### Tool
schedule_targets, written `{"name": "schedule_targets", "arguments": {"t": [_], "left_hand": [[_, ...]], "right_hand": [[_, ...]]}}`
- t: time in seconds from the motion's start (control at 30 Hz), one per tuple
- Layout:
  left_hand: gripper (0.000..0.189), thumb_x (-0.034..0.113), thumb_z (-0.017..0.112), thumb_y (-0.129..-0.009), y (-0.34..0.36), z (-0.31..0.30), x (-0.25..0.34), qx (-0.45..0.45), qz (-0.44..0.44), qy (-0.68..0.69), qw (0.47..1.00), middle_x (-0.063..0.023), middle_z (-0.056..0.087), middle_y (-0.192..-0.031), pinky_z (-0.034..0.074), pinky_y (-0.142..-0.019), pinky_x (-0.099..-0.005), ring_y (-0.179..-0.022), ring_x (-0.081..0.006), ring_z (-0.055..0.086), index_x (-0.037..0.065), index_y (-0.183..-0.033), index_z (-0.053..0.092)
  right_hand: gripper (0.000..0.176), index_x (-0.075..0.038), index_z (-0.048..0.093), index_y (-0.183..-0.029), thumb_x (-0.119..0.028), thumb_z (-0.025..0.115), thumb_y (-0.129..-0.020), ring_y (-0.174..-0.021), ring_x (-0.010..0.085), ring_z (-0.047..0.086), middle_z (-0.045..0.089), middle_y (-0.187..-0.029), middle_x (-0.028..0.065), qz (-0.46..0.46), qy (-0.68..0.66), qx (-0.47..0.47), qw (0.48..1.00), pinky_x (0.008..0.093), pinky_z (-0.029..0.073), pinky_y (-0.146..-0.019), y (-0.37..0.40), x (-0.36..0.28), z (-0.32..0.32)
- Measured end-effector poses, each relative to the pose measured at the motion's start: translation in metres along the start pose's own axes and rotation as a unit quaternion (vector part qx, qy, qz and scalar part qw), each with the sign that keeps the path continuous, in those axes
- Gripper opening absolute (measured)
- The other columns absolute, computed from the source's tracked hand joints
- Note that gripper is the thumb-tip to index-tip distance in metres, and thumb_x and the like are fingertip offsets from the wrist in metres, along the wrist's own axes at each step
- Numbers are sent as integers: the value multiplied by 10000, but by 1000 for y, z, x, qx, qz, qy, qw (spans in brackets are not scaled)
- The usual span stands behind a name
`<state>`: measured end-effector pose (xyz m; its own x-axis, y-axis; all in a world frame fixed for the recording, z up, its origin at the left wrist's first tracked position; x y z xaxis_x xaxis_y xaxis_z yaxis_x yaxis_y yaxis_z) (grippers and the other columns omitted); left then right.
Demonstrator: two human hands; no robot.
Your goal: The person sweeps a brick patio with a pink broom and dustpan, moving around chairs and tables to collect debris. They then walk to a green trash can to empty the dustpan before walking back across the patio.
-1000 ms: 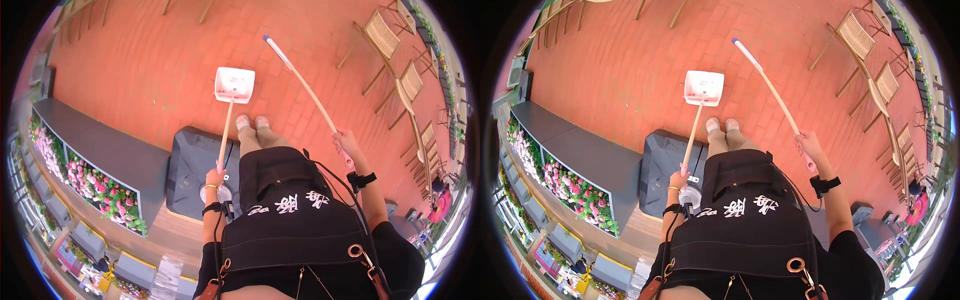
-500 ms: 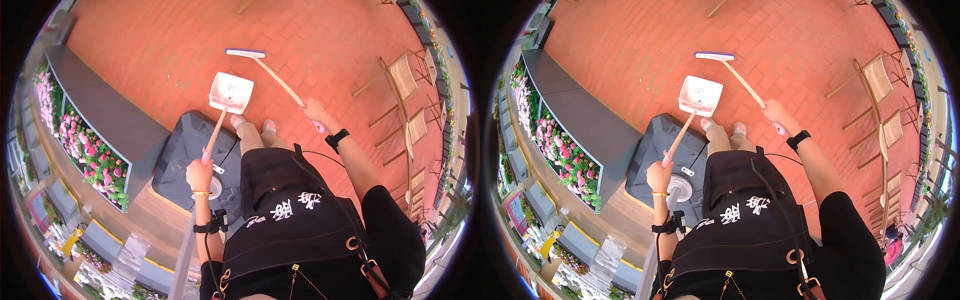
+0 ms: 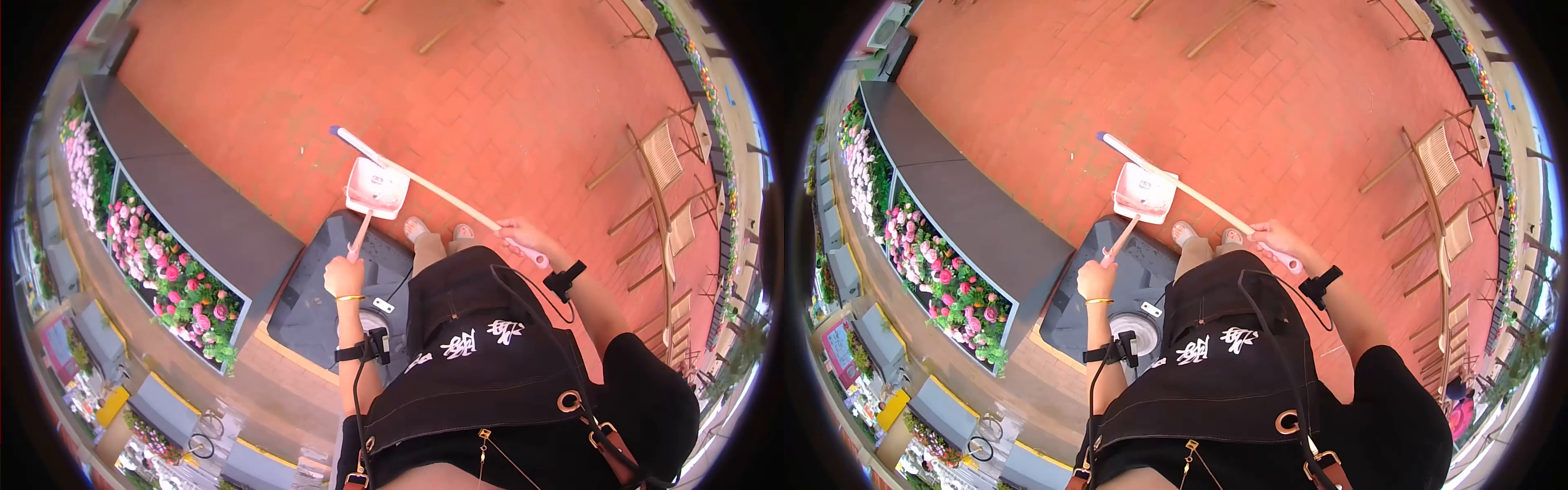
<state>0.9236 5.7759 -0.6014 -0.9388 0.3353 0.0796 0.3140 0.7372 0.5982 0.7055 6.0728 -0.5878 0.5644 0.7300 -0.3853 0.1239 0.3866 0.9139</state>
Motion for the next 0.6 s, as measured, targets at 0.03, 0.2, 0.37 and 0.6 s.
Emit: {"name": "schedule_targets", "arguments": {"t": [0.03, 0.2, 0.37, 0.6], "left_hand": [[383, 352, 659, -628, -5, 2, -13, 0, -6, 24, 1000, -188, 607, -744, 487, -643, -391, -707, -342, 599, -18, -716, 613], [440, 391, 654, -619, -9, 25, -65, 17, -97, 157, 983, -217, 587, -654, 480, -621, -401, -670, -348, 597, -45, -633, 599], [447, 376, 581, -713, -1, -6, -53, 4, -166, 367, 916, -89, 510, -402, 443, -405, -265, -370, -171, 544, -21, -511, 544], [347, 309, 600, -684, -52, -31, -47, 52, -262, 350, 898, -207, 582, -635, 472, -603, -390, -639, -330, 595, -32, -625, 602]], "right_hand": [[284, -17, 492, -1041, -122, 514, -778, -331, 47, 386, 432, -531, -10, -16, -3, 22, 1000, 196, 322, -283, 5, -15, 4], [259, -23, 520, -1017, -99, 521, -770, -331, 58, 405, 425, -521, -10, -75, 147, 62, 984, 210, 333, -283, -20, -103, 27], [283, 5, 517, -1015, -69, 495, -743, -339, 98, 444, 442, -494, 21, -140, 402, 94, 900, 228, 363, -290, -73, -221, 68], [243, 15, 535, -957, -78, 488, -737, -363, 124, 476, 482, -530, 49, -131, 526, 10, 840, 260, 404, -323, -205, -325, 145]]}}
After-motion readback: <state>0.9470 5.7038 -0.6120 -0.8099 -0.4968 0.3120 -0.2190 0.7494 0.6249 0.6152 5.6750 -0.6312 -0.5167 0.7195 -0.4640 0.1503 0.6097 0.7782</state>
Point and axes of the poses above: each hand's wrist, its own y-axis away from the middle knuckle, its own z-axis out of the palm, x = y × z, the point moved 7 cm from there along -y, towards the middle knuckle
